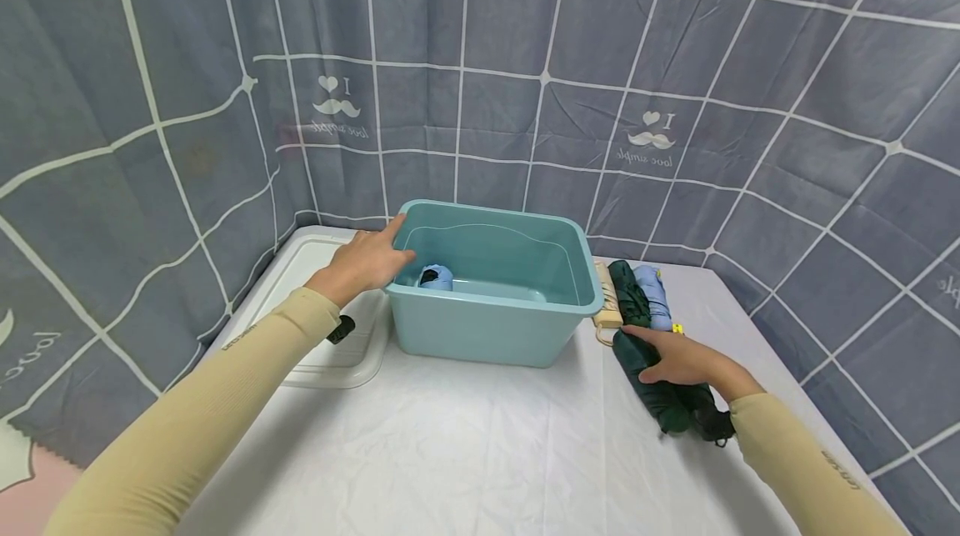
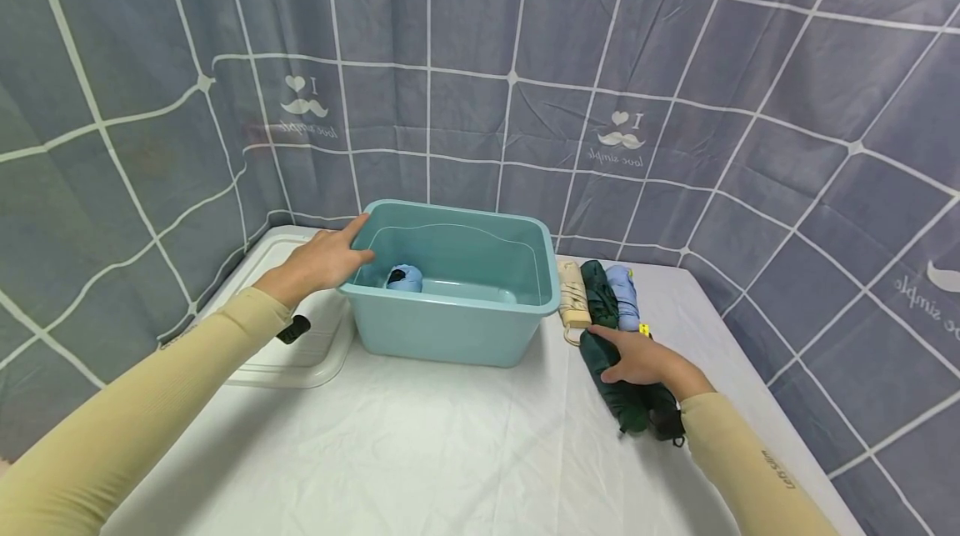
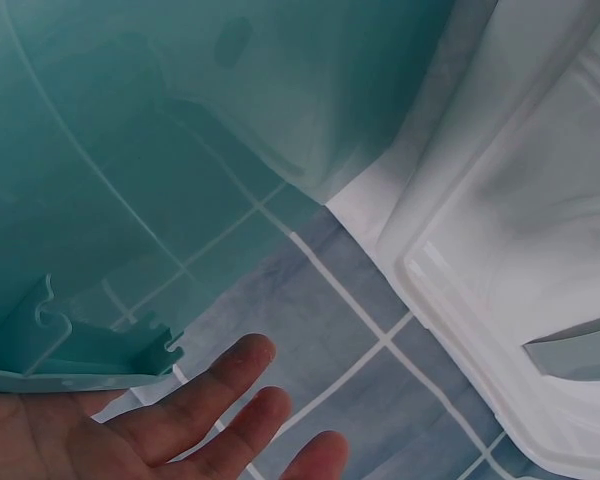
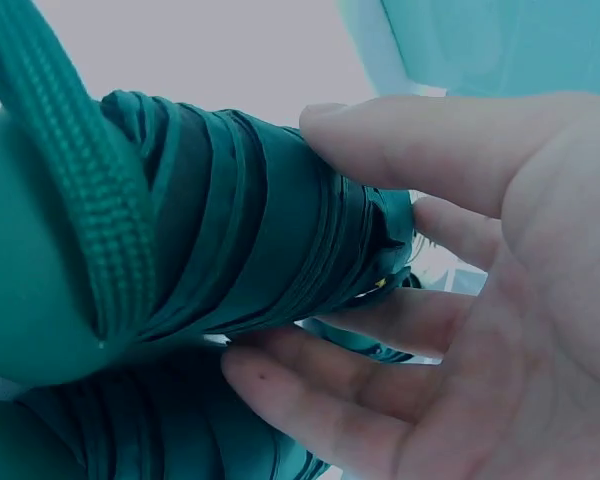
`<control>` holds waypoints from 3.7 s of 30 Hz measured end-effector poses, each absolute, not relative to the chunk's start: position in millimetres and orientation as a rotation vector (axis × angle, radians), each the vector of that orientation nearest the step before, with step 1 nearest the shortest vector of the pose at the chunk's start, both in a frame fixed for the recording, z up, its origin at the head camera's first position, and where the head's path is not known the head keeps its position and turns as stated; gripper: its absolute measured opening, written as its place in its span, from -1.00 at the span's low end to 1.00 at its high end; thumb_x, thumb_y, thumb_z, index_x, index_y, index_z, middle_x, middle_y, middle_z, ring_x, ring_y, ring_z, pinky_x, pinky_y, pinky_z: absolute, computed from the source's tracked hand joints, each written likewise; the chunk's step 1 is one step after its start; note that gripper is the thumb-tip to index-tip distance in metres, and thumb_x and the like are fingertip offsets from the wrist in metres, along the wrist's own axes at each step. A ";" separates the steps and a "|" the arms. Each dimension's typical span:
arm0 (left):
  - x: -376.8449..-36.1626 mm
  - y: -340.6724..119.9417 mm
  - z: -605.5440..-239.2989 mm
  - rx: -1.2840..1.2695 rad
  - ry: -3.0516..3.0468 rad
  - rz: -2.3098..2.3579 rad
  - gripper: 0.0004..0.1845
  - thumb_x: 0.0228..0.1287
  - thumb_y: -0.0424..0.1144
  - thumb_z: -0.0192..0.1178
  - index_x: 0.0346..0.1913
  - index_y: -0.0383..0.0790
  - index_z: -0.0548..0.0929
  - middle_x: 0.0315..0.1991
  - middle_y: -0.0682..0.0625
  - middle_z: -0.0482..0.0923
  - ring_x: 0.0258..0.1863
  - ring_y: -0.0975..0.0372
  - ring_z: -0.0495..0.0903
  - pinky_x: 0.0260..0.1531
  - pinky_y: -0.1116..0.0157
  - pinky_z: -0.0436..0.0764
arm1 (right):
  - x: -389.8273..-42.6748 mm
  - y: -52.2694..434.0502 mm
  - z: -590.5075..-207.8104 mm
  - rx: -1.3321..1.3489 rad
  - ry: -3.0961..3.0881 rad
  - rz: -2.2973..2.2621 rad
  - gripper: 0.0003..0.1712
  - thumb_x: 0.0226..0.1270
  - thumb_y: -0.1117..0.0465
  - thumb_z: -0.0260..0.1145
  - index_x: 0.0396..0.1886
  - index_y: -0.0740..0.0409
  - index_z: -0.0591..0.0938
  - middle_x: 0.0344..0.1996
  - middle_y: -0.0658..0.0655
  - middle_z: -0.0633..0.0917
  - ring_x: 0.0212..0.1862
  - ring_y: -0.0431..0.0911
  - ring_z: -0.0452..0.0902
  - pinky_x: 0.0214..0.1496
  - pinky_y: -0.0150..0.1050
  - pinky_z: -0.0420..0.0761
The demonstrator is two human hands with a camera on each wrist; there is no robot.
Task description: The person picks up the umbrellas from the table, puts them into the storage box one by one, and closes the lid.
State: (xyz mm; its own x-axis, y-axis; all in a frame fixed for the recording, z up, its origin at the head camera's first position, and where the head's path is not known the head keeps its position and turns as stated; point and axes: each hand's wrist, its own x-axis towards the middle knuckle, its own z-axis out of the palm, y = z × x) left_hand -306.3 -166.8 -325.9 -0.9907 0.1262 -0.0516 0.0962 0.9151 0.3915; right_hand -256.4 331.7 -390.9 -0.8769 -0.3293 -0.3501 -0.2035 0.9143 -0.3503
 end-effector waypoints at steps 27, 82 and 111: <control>-307.4 -165.5 -327.0 0.172 3.004 0.601 -0.15 0.47 0.18 -0.12 0.66 0.08 -0.23 0.53 -0.33 0.17 0.50 -0.23 0.15 0.05 -0.21 0.48 | -255.2 329.9 -410.1 -0.300 2.665 -0.477 0.08 0.25 0.26 0.41 0.65 -0.02 0.02 -0.41 0.08 0.47 -0.51 -0.09 0.31 -0.39 -0.17 0.36; -305.0 -167.7 -326.5 0.184 2.996 0.627 -0.16 0.47 0.15 -0.13 0.66 0.07 -0.23 0.53 -0.32 0.17 0.50 -0.24 0.14 0.06 -0.22 0.48 | -274.2 330.7 -313.9 -0.708 2.829 -0.604 0.07 0.22 0.21 0.46 0.64 -0.07 0.09 0.45 0.31 0.36 0.15 0.07 0.43 0.10 0.05 0.47; -301.1 -169.1 -329.5 0.186 3.011 0.647 -0.14 0.45 0.16 -0.10 0.66 0.05 -0.21 0.50 -0.30 0.24 0.39 -0.20 0.35 -0.10 -0.11 0.53 | -299.7 295.3 -264.9 -0.675 2.697 -0.913 0.08 0.31 0.21 0.42 0.65 -0.27 0.00 0.26 0.31 0.49 0.04 0.11 0.57 0.03 -0.04 0.60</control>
